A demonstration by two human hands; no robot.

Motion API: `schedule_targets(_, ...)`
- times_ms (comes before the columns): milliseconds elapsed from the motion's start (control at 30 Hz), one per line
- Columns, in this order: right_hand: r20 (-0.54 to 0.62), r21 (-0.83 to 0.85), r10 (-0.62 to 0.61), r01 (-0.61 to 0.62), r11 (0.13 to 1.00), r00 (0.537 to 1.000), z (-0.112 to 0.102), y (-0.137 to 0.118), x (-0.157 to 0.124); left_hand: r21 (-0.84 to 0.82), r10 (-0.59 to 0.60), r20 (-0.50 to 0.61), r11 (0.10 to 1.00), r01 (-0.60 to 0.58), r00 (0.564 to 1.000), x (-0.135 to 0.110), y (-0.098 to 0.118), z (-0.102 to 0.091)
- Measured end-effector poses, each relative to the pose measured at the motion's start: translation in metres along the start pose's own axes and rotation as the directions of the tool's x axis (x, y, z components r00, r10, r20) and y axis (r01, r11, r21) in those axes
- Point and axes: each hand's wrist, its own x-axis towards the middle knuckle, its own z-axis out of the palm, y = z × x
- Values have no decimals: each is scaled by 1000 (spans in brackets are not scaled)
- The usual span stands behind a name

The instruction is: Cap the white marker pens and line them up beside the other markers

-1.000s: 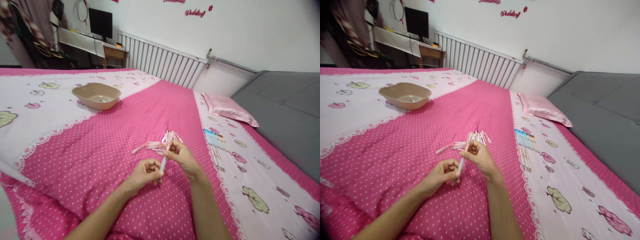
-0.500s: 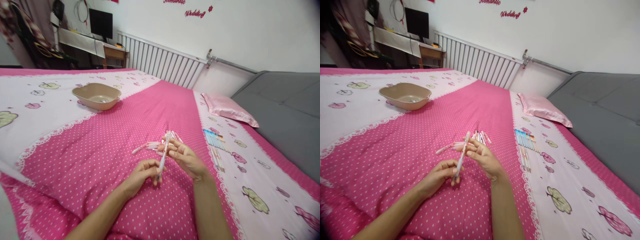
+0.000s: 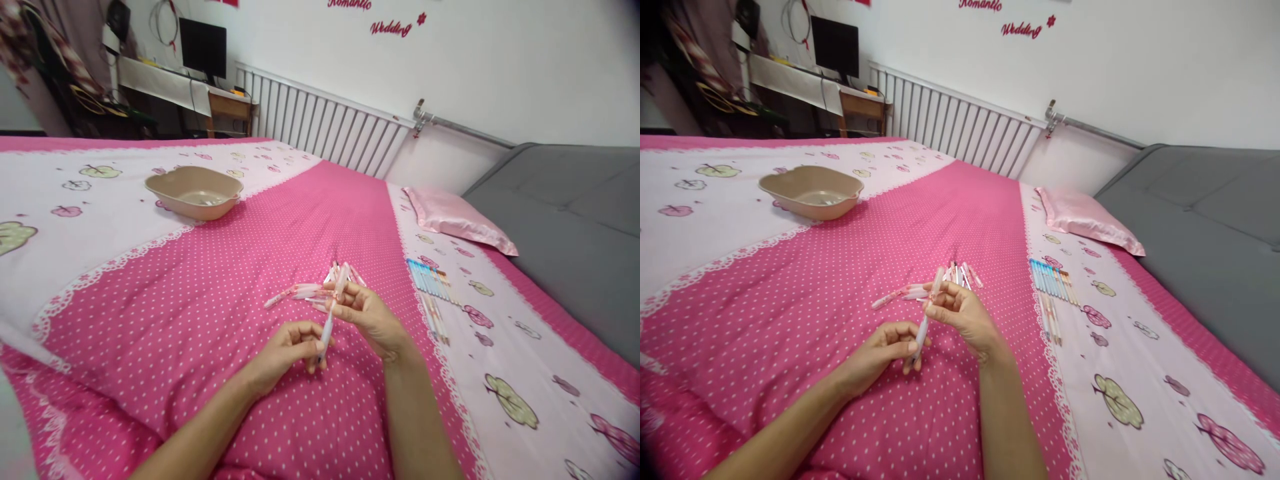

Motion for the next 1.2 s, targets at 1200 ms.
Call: schedule_targets(1200, 17, 15, 13, -13, 1000, 1000, 3, -4, -2, -3, -7, -6, 1000, 7, 1000, 0, 2, 0)
